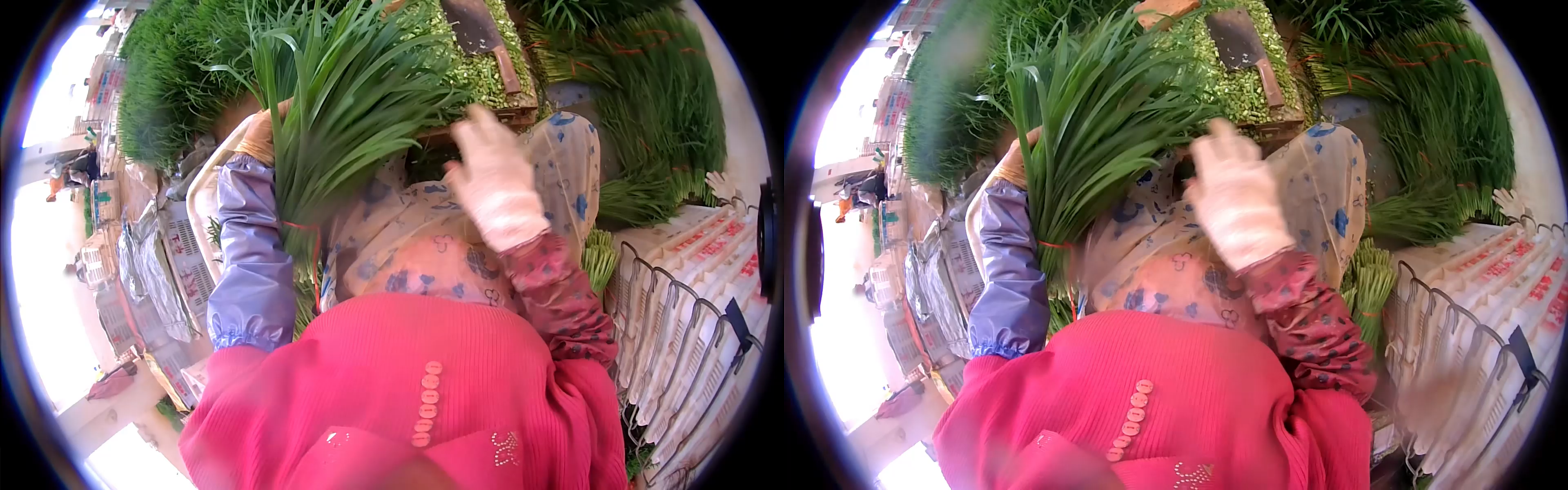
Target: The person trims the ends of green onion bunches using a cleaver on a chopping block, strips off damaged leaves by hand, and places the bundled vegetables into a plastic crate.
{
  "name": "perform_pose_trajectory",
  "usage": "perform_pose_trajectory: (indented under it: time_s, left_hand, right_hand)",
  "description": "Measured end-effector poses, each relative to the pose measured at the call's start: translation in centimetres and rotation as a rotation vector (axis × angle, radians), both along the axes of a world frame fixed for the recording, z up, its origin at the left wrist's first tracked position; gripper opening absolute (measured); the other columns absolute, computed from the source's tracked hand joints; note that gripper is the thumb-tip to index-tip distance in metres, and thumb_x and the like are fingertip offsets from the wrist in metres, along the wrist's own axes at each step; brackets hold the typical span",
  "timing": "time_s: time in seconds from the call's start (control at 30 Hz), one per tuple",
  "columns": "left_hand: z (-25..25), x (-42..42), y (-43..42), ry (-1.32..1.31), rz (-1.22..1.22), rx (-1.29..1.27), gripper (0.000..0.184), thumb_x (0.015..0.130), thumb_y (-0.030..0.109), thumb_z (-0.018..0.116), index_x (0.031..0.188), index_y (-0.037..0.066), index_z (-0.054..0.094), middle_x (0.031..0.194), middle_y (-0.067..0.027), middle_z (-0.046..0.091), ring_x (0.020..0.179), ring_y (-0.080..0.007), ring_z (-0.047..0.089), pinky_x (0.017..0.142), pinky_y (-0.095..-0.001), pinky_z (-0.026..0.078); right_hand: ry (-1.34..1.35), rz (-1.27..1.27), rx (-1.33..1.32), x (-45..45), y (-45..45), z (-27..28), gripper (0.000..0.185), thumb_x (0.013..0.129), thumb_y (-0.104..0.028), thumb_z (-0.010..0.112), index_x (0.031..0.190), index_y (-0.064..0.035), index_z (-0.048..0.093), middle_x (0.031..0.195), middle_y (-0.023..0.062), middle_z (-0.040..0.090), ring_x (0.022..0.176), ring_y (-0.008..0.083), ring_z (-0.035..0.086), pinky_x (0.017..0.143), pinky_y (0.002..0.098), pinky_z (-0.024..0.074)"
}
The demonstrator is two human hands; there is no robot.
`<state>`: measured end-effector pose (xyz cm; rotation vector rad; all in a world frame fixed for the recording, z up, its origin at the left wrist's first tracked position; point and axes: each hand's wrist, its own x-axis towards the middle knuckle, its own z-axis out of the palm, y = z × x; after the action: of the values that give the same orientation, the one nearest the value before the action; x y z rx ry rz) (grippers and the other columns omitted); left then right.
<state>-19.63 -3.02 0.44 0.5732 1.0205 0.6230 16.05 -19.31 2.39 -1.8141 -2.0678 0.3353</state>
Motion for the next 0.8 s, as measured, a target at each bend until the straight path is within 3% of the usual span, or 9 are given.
perform_pose_trajectory:
  time_s: [0.13, 0.23, 0.3, 0.43, 0.5, 0.53, 0.57, 0.63, 0.8]
  left_hand:
    - [0.0, 0.3, 0.0, 0.045, 0.019, -0.001, 0.032, 0.097, 0.019, 0.066, 0.12, -0.003, 0.068, 0.11, -0.0147, 0.073, 0.092, -0.0189, 0.072, 0.08, -0.0309, 0.061]
    - [-0.2, 0.7, 0.1, 0.085, 0.03, -0.009, 0.032, 0.097, 0.019, 0.066, 0.12, -0.003, 0.068, 0.11, -0.015, 0.073, 0.093, -0.0188, 0.072, 0.08, -0.0307, 0.061]
    - [-0.5, 0.7, 0.3, 0.143, 0.048, 0.007, 0.032, 0.097, 0.019, 0.066, 0.12, -0.003, 0.068, 0.111, -0.0151, 0.073, 0.093, -0.0187, 0.072, 0.08, -0.0305, 0.061]
    - [-0.6, 1.0, -0.1, 0.645, 0.112, 0.384, 0.033, 0.088, 0.017, 0.077, 0.112, -0.005, 0.072, 0.106, -0.0152, 0.075, 0.085, -0.0167, 0.073, 0.077, -0.0272, 0.06]
    - [3.0, 5.0, -2.5, 0.772, 0.201, 0.421, 0.03, 0.084, 0.014, 0.081, 0.107, -0.004, 0.074, 0.1, -0.014, 0.076, 0.081, -0.0162, 0.072, 0.077, -0.0274, 0.059]
    - [3.6, 5.1, -3.1, 0.6, 0.203, 0.529, 0.027, 0.083, 0.011, 0.082, 0.104, -0.004, 0.075, 0.097, -0.0136, 0.076, 0.081, -0.016, 0.072, 0.077, -0.0272, 0.058]
    - [3.7, 6.0, -4.0, 0.744, 0.262, 0.608, 0.027, 0.082, 0.008, 0.081, 0.103, -0.007, 0.074, 0.097, -0.0143, 0.076, 0.08, -0.0177, 0.073, 0.077, -0.028, 0.059]
    - [3.2, 5.1, -3.9, 0.637, 0.379, 0.5, 0.027, 0.081, 0.005, 0.08, 0.103, -0.009, 0.073, 0.099, -0.0147, 0.076, 0.084, -0.019, 0.073, 0.081, -0.0282, 0.059]
    - [3.3, 5.1, -3.8, 0.625, 0.41, 0.403, 0.023, 0.082, 0.001, 0.076, 0.102, -0.01, 0.073, 0.1, -0.0171, 0.076, 0.088, -0.0222, 0.074, 0.083, -0.0318, 0.059]
  right_hand:
    - [-0.067, -0.352, 0.025, 4.5, 1.1, 0.1, 0.042, 0.089, -0.023, 0.07, 0.125, -0.0053, 0.056, 0.144, 0.0143, 0.051, 0.121, 0.0362, 0.056, 0.098, 0.0464, 0.0517]
    - [0.049, -0.29, 0.089, 5.0, 1.4, 1.8, 0.026, 0.091, -0.02, 0.066, 0.112, -0.006, 0.061, 0.114, 0.014, 0.065, 0.106, 0.0353, 0.063, 0.09, 0.0465, 0.0529]
    - [0.093, 0.076, -0.179, 2.7, 1.5, 4.8, 0.016, 0.09, -0.018, 0.063, 0.103, -0.0072, 0.064, 0.097, 0.0121, 0.067, 0.098, 0.0339, 0.065, 0.087, 0.0465, 0.0532]
    - [0.134, 0.748, 0.222, -7.2, 0.9, 5.9, 0.012, 0.084, -0.014, 0.063, 0.094, -0.0075, 0.065, 0.094, 0.0068, 0.067, 0.096, 0.0268, 0.066, 0.087, 0.0415, 0.0521]
    - [0.096, 0.514, 0.614, -10.4, 2.1, 4.4, 0.027, 0.086, -0.015, 0.061, 0.111, -0.0077, 0.066, 0.113, 0.0079, 0.068, 0.112, 0.026, 0.063, 0.101, 0.0462, 0.0454]
    - [-0.057, 0.398, 0.495, -11.0, 3.2, 3.3, 0.029, 0.089, -0.015, 0.059, 0.116, -0.0079, 0.064, 0.118, 0.0092, 0.068, 0.117, 0.0267, 0.061, 0.103, 0.0495, 0.0409]
    - [-0.232, 0.299, 0.372, -11.7, 4.3, 2.2, 0.031, 0.091, -0.015, 0.057, 0.121, -0.008, 0.062, 0.123, 0.0105, 0.068, 0.121, 0.0274, 0.06, 0.106, 0.0528, 0.0364]
    - [-0.134, 0.304, -0.195, -11.0, 5.4, 1.3, 0.028, 0.087, -0.018, 0.065, 0.113, -0.0092, 0.063, 0.116, 0.0082, 0.07, 0.115, 0.0245, 0.063, 0.094, 0.0459, 0.0406]
    - [0.0, 0.413, -0.301, -8.7, 3.2, -0.1, 0.046, 0.071, -0.03, 0.082, 0.109, -0.0114, 0.063, 0.103, 0.0056, 0.068, 0.103, 0.0257, 0.063, 0.09, 0.0439, 0.04]
